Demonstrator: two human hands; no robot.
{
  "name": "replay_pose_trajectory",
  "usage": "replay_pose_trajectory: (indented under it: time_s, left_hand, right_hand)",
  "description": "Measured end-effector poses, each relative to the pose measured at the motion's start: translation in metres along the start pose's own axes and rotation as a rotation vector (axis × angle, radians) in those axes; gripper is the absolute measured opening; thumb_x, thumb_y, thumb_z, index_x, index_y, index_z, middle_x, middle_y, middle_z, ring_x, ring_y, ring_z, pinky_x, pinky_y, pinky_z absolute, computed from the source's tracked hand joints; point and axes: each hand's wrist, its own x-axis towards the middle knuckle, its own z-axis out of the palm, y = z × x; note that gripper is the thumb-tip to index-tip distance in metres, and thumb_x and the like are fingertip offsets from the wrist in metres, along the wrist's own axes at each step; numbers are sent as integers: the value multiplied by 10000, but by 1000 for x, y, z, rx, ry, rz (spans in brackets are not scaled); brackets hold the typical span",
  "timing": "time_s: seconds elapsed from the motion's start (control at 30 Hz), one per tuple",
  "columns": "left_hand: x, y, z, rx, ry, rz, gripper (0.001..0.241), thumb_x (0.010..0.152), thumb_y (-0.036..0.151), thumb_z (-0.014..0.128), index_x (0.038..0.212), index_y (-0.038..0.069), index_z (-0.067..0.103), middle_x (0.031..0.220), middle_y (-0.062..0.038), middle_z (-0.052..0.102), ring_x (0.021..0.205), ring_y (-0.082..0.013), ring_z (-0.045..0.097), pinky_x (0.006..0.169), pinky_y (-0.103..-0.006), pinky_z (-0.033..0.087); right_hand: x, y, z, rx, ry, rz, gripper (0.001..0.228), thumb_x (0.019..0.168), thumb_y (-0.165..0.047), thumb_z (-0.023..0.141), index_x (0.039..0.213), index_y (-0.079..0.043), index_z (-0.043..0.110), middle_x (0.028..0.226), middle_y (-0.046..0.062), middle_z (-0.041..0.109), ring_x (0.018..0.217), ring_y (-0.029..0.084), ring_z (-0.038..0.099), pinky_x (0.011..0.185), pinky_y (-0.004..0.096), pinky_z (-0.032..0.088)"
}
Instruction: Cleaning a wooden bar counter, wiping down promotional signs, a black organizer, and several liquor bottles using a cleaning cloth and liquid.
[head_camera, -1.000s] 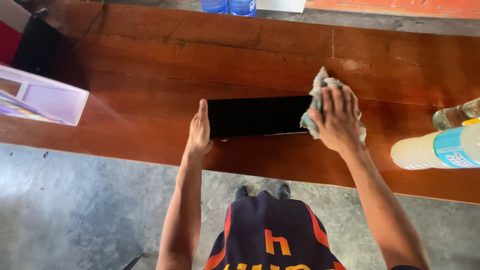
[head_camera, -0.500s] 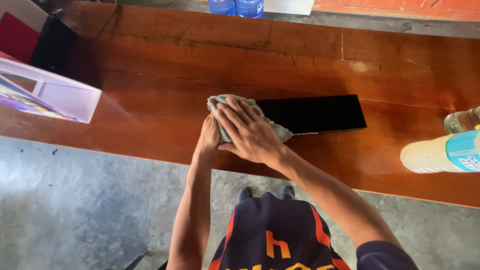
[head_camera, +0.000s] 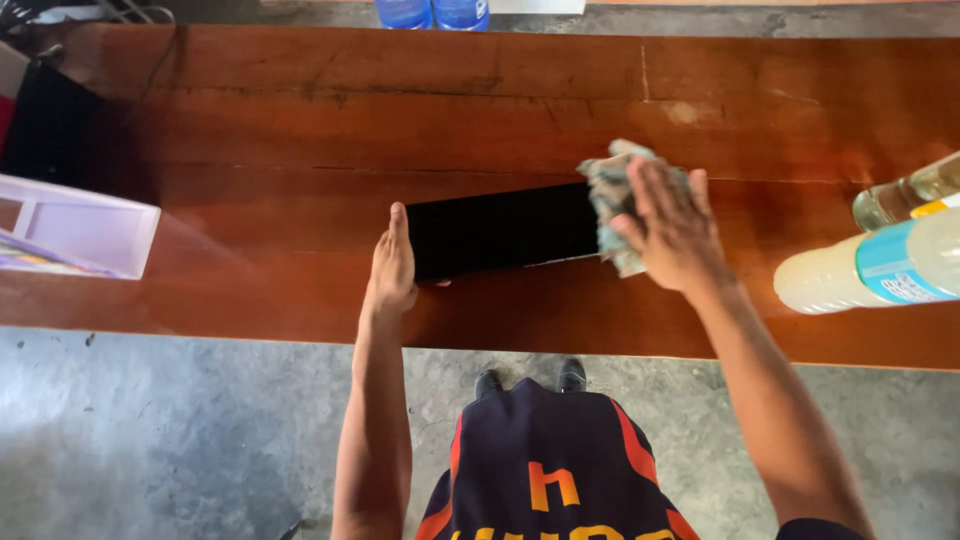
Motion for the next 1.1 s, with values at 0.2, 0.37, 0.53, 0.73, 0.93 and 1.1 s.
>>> replay_pose_trajectory:
  time_s: [0.2, 0.37, 0.53, 0.73, 0.93, 1.1]
  left_hand:
    - [-19, 7, 8, 3, 40, -15, 631, 1032, 584, 359, 952, 15, 618, 649, -58, 620, 524, -168, 624, 472, -332, 564]
    - [-26, -7, -6, 113, -37, 236, 411, 1082, 404, 558, 1108, 1, 630, 949, 36, 601, 884, -69, 531, 785, -244, 474]
    - [-23, -10, -7, 170, -95, 354, 392, 1103, 366, 576, 1215, -7, 627, 1043, 2, 594, 990, -98, 511, 910, -268, 457]
    - [-11, 13, 17, 311, -11, 477, 453, 1062, 350, 579, 1367, 16, 563, 1194, -62, 644, 1117, -151, 570, 1004, -273, 455]
    - [-52, 85, 93, 869, 9, 1040, 932, 789, 146, 884, 1563, 76, 370, 1591, -201, 360, 1489, -439, 364, 1237, -492, 348]
    - [-67, 107, 137, 775, -134, 1073, 1234, 702, 268, 988, 1613, 36, 188, 1645, -245, 314, 1545, -458, 255, 1271, -516, 279]
  right_hand:
    - [-22, 38, 19, 331, 140, 327, 595, 1139, -386, 425, 1624, -50, 345, 1620, 218, 413, 1480, 412, 381, 1217, 574, 277]
    - [-22, 30, 29, 314, 326, 341, 513, 1152, -330, 446, 1536, 9, 469, 1456, 249, 564, 1283, 461, 520, 1067, 576, 424]
    - [-31, 63, 47, 370, 373, 522, 428, 1216, -350, 451, 1335, 34, 598, 1301, 280, 636, 1153, 452, 622, 961, 545, 529]
    - [-38, 62, -31, 1646, 642, 837, 336, 1086, -369, 544, 1270, -111, 655, 1149, 52, 735, 967, 163, 732, 797, 338, 624]
    - [-37, 18, -117, 1521, 682, 668, 233, 1179, -208, 620, 1315, -46, 716, 1183, 93, 720, 936, 180, 638, 741, 336, 479]
    - [12, -47, -164, 1397, 723, 182, 87, 1082, -50, 640, 1000, -65, 665, 1244, 65, 728, 1181, 161, 702, 1110, 336, 582]
